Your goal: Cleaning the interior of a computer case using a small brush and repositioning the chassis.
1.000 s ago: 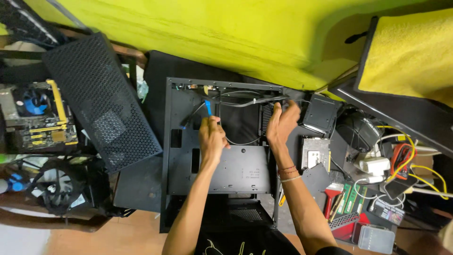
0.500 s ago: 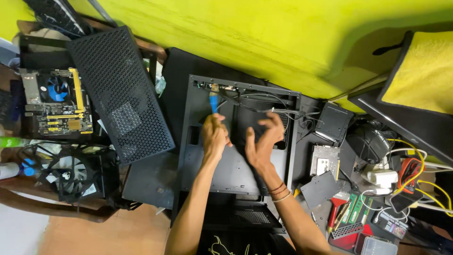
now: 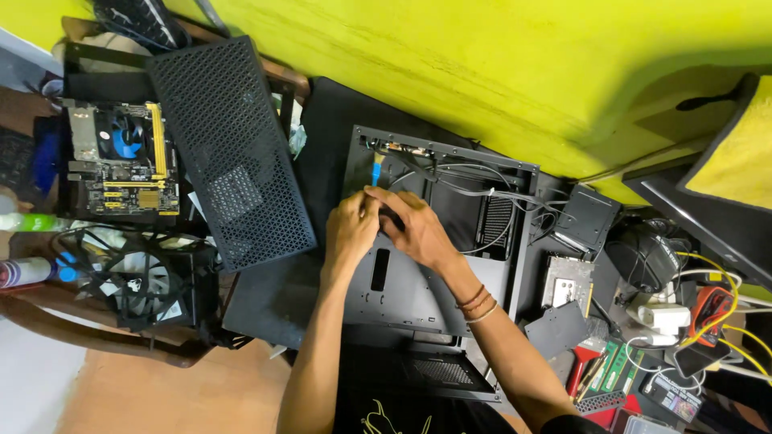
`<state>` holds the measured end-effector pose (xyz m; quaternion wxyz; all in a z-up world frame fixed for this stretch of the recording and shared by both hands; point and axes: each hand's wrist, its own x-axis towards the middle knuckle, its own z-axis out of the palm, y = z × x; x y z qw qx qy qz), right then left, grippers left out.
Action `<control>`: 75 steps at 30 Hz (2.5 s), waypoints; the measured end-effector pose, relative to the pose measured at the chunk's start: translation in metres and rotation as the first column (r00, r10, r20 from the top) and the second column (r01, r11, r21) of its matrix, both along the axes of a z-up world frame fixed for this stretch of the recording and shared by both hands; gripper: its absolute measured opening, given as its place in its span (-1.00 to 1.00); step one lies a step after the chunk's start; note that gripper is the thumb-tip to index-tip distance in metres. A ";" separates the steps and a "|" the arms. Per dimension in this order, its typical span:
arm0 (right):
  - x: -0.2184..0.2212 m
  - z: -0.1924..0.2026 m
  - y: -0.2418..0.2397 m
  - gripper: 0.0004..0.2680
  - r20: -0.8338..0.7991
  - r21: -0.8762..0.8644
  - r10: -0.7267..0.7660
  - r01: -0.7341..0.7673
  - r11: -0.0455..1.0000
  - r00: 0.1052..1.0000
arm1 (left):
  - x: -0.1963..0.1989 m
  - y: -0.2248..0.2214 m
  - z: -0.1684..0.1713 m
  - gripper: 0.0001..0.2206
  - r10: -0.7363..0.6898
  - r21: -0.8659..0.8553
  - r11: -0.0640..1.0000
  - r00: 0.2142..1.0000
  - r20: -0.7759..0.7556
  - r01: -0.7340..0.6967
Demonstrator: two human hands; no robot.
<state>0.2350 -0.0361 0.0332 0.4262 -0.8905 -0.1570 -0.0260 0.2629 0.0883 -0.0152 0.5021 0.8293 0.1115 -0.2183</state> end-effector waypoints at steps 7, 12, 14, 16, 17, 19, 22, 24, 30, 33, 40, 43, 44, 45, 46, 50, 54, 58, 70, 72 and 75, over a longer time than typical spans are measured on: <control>0.018 -0.013 0.011 -0.81 0.049 -0.117 0.035 -0.029 0.993 0.998 | -0.014 0.026 0.068 -0.65 -0.194 0.017 0.981 0.969 0.156 0.193; 0.023 0.001 0.028 -0.83 0.035 0.253 -0.127 0.114 0.961 0.991 | -0.028 0.025 0.029 -0.81 0.415 -0.347 0.897 0.793 0.446 -0.274; 0.026 -0.003 0.031 -0.83 0.075 0.244 -0.189 0.166 0.955 0.979 | -0.030 0.026 0.007 -0.84 0.424 -0.336 0.897 0.772 0.473 -0.287; 0.029 -0.012 0.034 -0.83 0.116 0.239 -0.254 0.221 0.945 0.960 | -0.028 0.027 0.002 -0.85 0.427 -0.323 0.899 0.752 0.502 -0.295; 0.029 -0.018 0.035 -0.81 0.117 0.211 -0.296 0.267 0.940 0.948 | -0.027 0.026 0.007 -0.88 0.360 -0.255 0.932 0.754 0.549 -0.258; 0.031 -0.023 0.038 -0.80 0.121 0.184 -0.337 0.313 0.932 0.934 | -0.024 0.025 0.012 -0.91 0.287 -0.185 0.958 0.752 0.593 -0.220; 0.031 -0.018 0.042 -0.82 0.079 0.241 -0.396 0.368 0.898 0.915 | -0.025 0.022 0.012 -0.92 0.165 -0.041 0.982 0.737 0.655 -0.184; 0.033 -0.017 0.043 -0.86 -0.102 0.364 -0.384 0.393 0.844 0.918 | -0.023 0.023 0.014 -0.91 0.171 -0.052 0.982 0.741 0.649 -0.181; 0.018 -0.001 0.027 -0.86 -0.197 0.401 -0.428 0.471 0.786 0.882 | -0.004 0.020 0.013 -0.84 0.025 0.062 0.995 0.813 0.582 -0.075; 0.013 -0.002 0.021 -0.86 -0.175 0.376 -0.463 0.494 0.784 0.869 | 0.013 0.015 0.036 -0.72 -0.246 0.368 0.929 0.789 0.563 0.027; 0.011 -0.006 0.020 -0.86 -0.184 0.369 -0.471 0.505 0.781 0.863 | 0.030 0.004 0.016 -0.58 -0.463 0.617 0.777 0.776 0.429 0.122; 0.009 -0.006 0.021 -0.86 -0.171 0.380 -0.465 0.494 0.782 0.869 | 0.027 0.001 0.007 -0.60 -0.468 0.663 0.745 0.762 0.448 0.068; 0.008 -0.008 0.021 -0.86 -0.162 0.374 -0.466 0.491 0.787 0.870 | 0.026 0.002 0.006 -0.62 -0.452 0.655 0.754 0.762 0.464 0.049; 0.009 -0.008 0.021 -0.87 -0.152 0.369 -0.468 0.489 0.791 0.871 | 0.027 0.001 0.006 -0.63 -0.436 0.646 0.762 0.760 0.481 0.029; 0.010 -0.008 0.022 -0.87 -0.152 0.368 -0.468 0.490 0.790 0.870 | 0.028 0.001 0.005 -0.63 -0.437 0.646 0.763 0.760 0.480 0.030; 0.014 0.000 0.028 -0.88 -0.088 0.337 -0.479 0.478 0.811 0.874 | 0.027 0.004 -0.009 -0.75 -0.191 0.458 0.872 0.739 0.646 -0.175; 0.025 -0.005 0.036 -0.84 -0.022 0.295 -0.461 0.447 0.845 0.887 | 0.022 0.007 -0.001 -0.80 0.007 0.256 0.921 0.667 0.745 -0.295; 0.039 -0.003 0.046 -0.83 0.014 0.279 -0.466 0.444 0.852 0.885 | 0.021 0.010 0.001 -0.81 0.037 0.210 0.932 0.654 0.756 -0.296; 0.038 -0.013 0.032 -0.85 -0.457 0.591 -0.334 0.562 0.578 0.825 | 0.004 0.040 0.013 -0.74 0.631 -0.559 0.652 0.775 0.025 -0.513; 0.038 -0.018 0.037 -0.86 -0.551 0.580 -0.264 0.591 0.561 0.792 | -0.009 0.045 0.018 -0.69 0.621 -0.556 0.659 0.784 0.021 -0.507; 0.031 -0.022 0.028 -0.88 -0.636 0.458 -0.253 0.621 0.636 0.729 | -0.026 0.050 0.007 -0.67 0.623 -0.548 0.658 0.783 0.010 -0.516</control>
